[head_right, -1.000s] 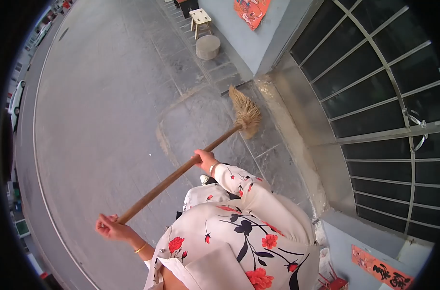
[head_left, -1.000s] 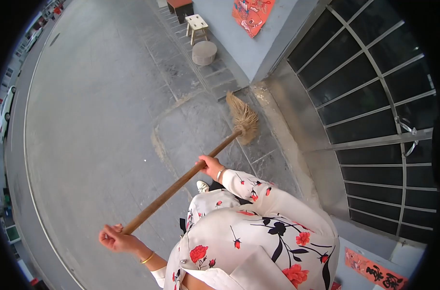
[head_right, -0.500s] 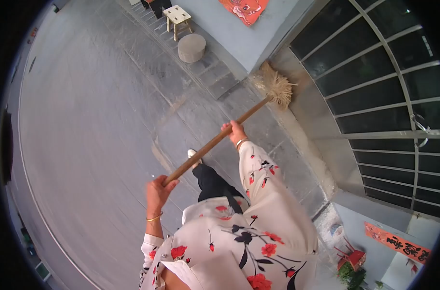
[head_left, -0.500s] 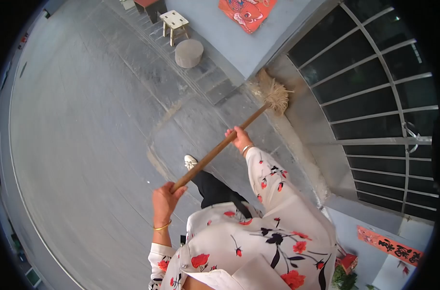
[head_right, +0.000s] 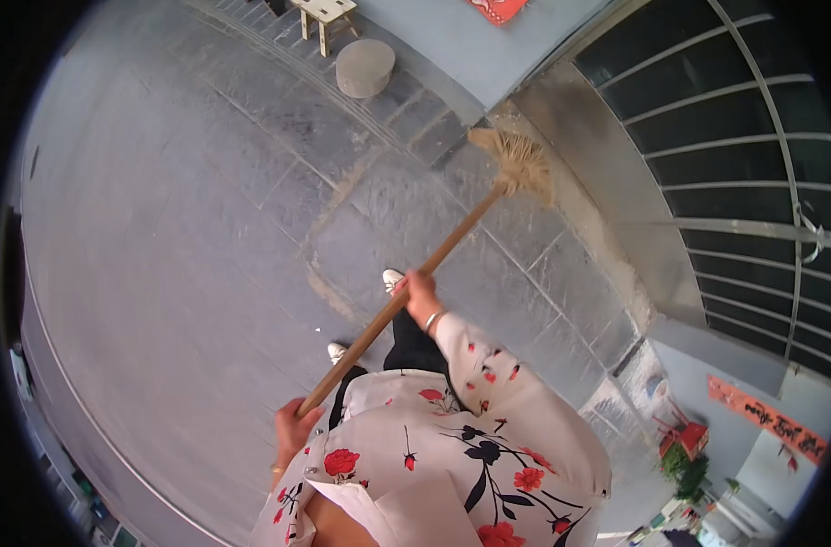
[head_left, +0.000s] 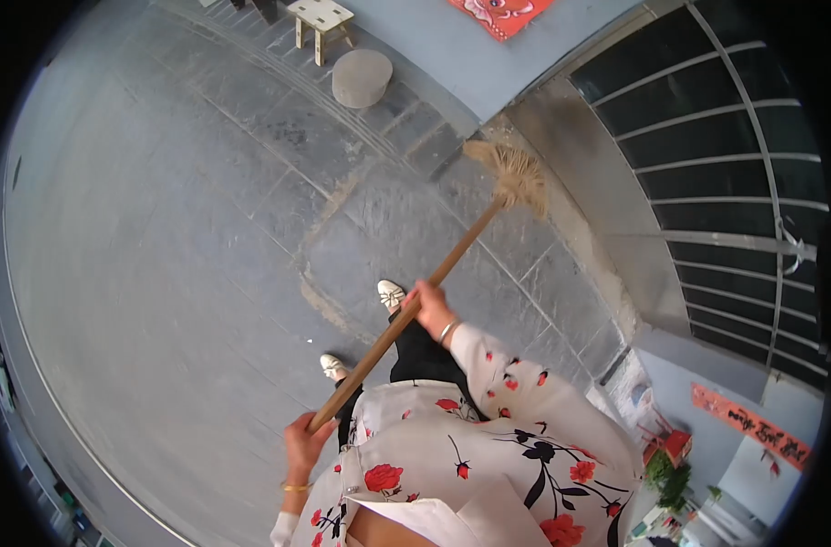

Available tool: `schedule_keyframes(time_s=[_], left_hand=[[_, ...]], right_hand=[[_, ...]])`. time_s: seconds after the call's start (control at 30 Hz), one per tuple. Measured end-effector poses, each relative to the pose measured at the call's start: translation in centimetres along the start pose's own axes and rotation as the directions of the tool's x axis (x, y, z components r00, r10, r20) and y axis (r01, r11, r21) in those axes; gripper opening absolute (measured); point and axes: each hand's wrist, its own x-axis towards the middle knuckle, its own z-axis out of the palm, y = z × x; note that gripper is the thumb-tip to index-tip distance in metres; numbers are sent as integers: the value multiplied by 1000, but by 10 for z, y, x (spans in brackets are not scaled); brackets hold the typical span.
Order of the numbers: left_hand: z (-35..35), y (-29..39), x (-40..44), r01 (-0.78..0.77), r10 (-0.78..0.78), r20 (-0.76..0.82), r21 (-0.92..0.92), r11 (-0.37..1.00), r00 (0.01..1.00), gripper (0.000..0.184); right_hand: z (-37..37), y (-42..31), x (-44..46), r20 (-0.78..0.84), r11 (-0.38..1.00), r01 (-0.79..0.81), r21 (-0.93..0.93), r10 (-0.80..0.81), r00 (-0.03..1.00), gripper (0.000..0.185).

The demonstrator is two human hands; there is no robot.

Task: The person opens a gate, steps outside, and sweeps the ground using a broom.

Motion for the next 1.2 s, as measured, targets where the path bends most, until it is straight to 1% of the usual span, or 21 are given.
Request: schedule_keyframes(time_s=[0.1,0.17,0.2,0.23,0.33,0.4,0.43,0.47,0.57,0.73,0.8,0.83,0.87,0.9,0.93,0.97,1.0,1.03,1.07,1.1,1.2], left_hand=[[23,14,29,-105,104,56,16,994,993,30],[7,1,33,-194,191,56,66,979,980,30],[-8,-12,29,-181,181,57,-17,983,982,29],[-24,-32,22,-161,167,61,-99,982,984,28],[-87,-118,-12,-94,94,-25,-8,996,995,25],[-136,-186,-43,-21,9,-107,-111,994,994,22],[-161,-195,-66,30,-33,-175,-22,999,984,21],[-189,-198,-88,78,-59,-249,66,995,967,21],[-250,-236,-139,164,-104,-404,116,980,909,21],[-295,-319,-170,140,-143,-445,-39,989,884,20],[-294,-354,-154,90,-151,-292,-213,973,944,24],[-289,-340,-137,117,-180,-188,-305,945,965,27],[-278,-315,-111,152,-200,-85,-392,907,976,32],[-268,-310,-82,128,-127,29,-414,901,991,37],[-260,-294,-48,125,-87,123,-347,930,989,39],[-238,-292,-9,-157,172,15,-333,930,985,42],[-225,-290,30,-167,207,99,-314,935,973,42],[-221,-254,59,-284,306,99,-188,940,947,44],[-214,-241,94,-519,525,26,-117,846,850,46],[-215,-231,119,-436,446,137,-95,895,885,49],[-249,-222,139,-447,449,193,-58,893,872,50]], right_hand=[[-8,-27,47,-71,997,65,-31,-67,995,16],[2,-7,56,-135,996,77,-37,-81,988,18],[8,14,50,-176,997,69,-20,-71,982,17],[13,41,42,-220,998,56,-1,-55,974,15],[39,165,21,-133,998,26,-55,-34,991,14],[64,259,7,-46,983,51,-174,-60,997,15],[87,295,-19,-27,959,33,-280,-42,999,14],[106,331,-31,17,976,-138,-166,143,990,11],[160,431,-62,112,910,-410,-65,415,903,5],[226,472,-113,116,855,-498,-146,515,850,8],[227,467,-86,173,889,-423,-178,451,876,8],[220,457,-63,337,921,-333,-204,385,859,4],[209,447,-30,542,894,163,-417,100,835,2],[221,393,-50,849,406,810,-422,-136,510,5],[232,373,-19,465,947,79,-311,79,882,10],[247,348,7,264,952,26,-306,59,963,10],[259,332,36,106,943,117,-313,-88,990,9],[268,312,55,69,914,166,-370,-152,986,9],[276,304,65,22,884,199,-424,-209,978,10],[285,310,71,-3,902,184,-391,-201,980,10],[307,321,97,-227,868,207,-452,-337,914,12]])
